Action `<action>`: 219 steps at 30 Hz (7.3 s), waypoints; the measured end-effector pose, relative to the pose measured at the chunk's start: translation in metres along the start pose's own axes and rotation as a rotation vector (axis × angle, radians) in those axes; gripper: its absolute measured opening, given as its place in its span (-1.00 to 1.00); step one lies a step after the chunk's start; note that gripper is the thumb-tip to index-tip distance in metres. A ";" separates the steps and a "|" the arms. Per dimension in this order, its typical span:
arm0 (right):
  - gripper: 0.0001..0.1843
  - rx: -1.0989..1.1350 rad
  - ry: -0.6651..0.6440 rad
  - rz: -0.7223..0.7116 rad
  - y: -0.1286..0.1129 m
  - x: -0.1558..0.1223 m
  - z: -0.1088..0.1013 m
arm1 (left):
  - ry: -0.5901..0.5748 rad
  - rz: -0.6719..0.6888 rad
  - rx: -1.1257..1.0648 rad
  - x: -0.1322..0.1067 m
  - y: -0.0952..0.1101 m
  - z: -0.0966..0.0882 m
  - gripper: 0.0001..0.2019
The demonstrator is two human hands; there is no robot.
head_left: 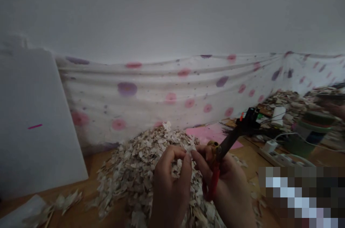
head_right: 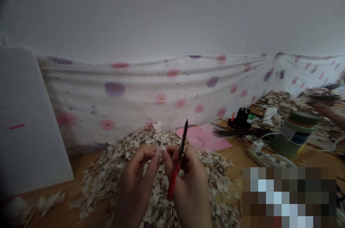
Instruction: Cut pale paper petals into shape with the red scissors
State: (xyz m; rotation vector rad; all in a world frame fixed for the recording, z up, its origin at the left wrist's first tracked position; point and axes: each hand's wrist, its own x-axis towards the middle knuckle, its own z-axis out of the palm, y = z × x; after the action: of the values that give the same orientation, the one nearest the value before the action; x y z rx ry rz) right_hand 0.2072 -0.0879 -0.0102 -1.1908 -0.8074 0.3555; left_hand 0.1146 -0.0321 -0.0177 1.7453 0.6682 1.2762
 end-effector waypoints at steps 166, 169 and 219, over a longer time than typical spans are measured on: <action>-0.37 -0.902 -0.444 -0.092 0.012 0.019 -0.011 | 0.166 -0.105 0.046 0.005 0.021 -0.043 -0.74; -0.37 -0.859 -0.464 -0.047 0.010 0.017 -0.012 | 0.098 -0.124 0.040 0.004 0.019 -0.044 -0.74; -0.30 -0.548 -0.525 -0.254 0.024 0.005 -0.013 | 0.503 -0.065 -0.409 0.018 0.013 -0.038 -0.89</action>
State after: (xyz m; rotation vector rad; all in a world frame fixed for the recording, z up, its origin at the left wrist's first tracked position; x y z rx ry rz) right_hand 0.2233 -0.0847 -0.0324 -1.4994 -1.5688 0.2423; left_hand 0.0843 -0.0117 0.0063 1.0706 0.6743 1.6880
